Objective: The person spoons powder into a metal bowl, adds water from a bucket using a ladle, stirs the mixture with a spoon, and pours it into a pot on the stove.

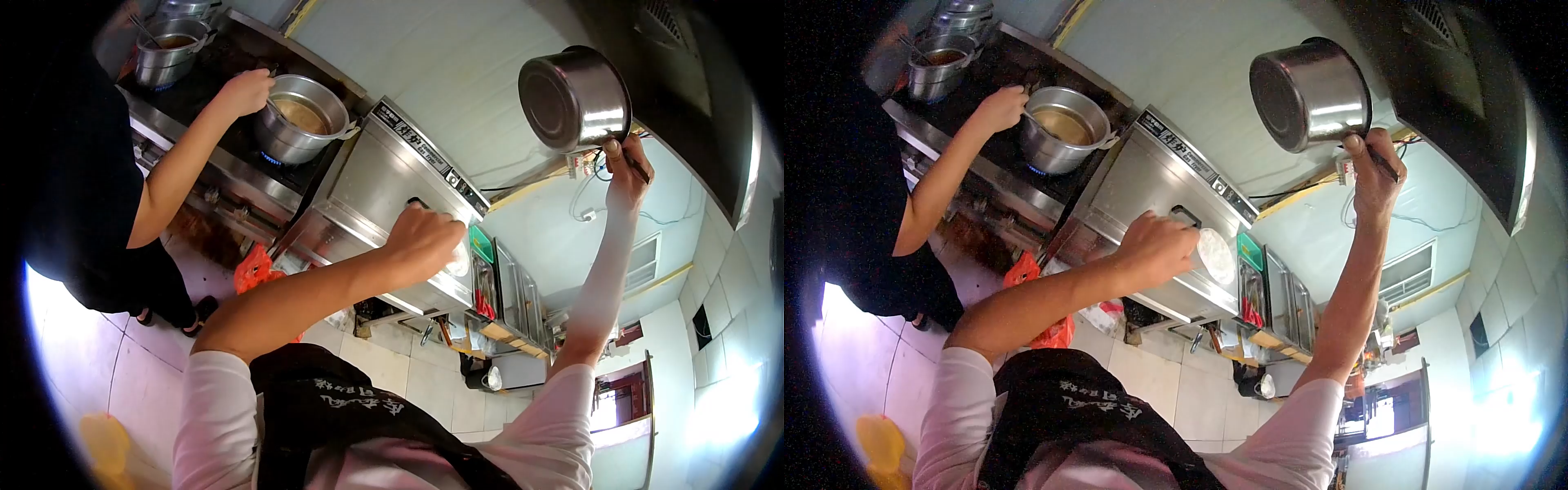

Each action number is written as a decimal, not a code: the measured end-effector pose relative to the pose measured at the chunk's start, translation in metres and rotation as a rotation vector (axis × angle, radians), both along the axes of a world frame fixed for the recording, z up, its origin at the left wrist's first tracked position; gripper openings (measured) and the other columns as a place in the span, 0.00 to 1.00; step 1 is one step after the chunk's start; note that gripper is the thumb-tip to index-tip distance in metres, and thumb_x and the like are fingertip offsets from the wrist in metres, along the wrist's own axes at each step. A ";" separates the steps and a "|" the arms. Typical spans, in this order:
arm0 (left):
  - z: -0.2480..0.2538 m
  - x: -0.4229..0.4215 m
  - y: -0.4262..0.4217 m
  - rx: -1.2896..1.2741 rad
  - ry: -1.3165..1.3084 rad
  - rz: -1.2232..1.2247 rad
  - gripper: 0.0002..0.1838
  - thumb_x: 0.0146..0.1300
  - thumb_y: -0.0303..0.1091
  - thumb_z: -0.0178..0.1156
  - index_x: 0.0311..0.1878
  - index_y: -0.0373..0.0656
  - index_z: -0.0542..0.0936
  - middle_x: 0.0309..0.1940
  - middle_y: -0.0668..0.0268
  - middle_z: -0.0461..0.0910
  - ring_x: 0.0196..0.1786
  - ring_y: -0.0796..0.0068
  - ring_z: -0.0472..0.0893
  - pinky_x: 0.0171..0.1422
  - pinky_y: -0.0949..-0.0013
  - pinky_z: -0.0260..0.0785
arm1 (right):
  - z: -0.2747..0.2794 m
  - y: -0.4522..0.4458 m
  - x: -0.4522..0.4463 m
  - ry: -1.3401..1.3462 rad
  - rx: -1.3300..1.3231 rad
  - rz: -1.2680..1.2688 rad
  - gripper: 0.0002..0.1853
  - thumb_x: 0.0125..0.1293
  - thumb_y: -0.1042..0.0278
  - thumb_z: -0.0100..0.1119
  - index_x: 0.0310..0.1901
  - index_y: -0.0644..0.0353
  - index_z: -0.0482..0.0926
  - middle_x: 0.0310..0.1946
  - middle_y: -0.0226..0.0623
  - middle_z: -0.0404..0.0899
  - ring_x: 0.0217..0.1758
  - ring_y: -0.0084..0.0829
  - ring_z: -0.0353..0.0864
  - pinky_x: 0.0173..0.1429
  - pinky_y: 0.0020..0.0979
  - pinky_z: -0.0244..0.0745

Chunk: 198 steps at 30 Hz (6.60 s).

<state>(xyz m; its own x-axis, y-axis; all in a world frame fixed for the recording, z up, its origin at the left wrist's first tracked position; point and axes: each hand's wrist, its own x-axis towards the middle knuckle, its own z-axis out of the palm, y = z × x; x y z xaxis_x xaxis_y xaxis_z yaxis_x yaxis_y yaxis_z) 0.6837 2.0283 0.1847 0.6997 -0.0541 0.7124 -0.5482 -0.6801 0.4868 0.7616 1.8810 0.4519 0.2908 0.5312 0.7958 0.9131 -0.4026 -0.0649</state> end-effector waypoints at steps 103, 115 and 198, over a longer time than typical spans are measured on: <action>-0.139 -0.002 0.037 -1.189 0.659 -0.182 0.32 0.54 0.36 0.65 0.61 0.32 0.67 0.51 0.60 0.75 0.53 0.74 0.74 0.60 0.68 0.64 | -0.359 -0.032 -0.027 0.911 0.238 0.084 0.12 0.71 0.66 0.50 0.36 0.65 0.80 0.27 0.40 0.80 0.25 0.28 0.78 0.32 0.28 0.73; -0.142 -0.008 0.026 -1.269 0.707 -0.165 0.31 0.55 0.37 0.66 0.60 0.33 0.67 0.50 0.59 0.74 0.51 0.74 0.75 0.57 0.68 0.69 | -0.362 -0.017 -0.001 1.044 0.484 0.229 0.17 0.74 0.62 0.45 0.37 0.65 0.80 0.24 0.32 0.78 0.28 0.21 0.76 0.34 0.25 0.73; -0.167 -0.027 0.040 -1.374 0.899 -0.130 0.28 0.59 0.40 0.62 0.58 0.36 0.67 0.48 0.56 0.75 0.48 0.63 0.79 0.56 0.53 0.74 | -0.375 -0.035 -0.016 1.249 0.295 0.101 0.23 0.76 0.52 0.38 0.40 0.66 0.76 0.30 0.38 0.80 0.25 0.22 0.74 0.32 0.24 0.72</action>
<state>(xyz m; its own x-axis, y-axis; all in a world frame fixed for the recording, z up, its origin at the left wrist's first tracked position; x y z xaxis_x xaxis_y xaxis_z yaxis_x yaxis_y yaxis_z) 0.6568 2.0684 0.0177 0.9312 0.1485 -0.3330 0.2101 0.5278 0.8229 0.7456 1.8461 0.0772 0.8889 0.4460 0.1048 0.1943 -0.1598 -0.9678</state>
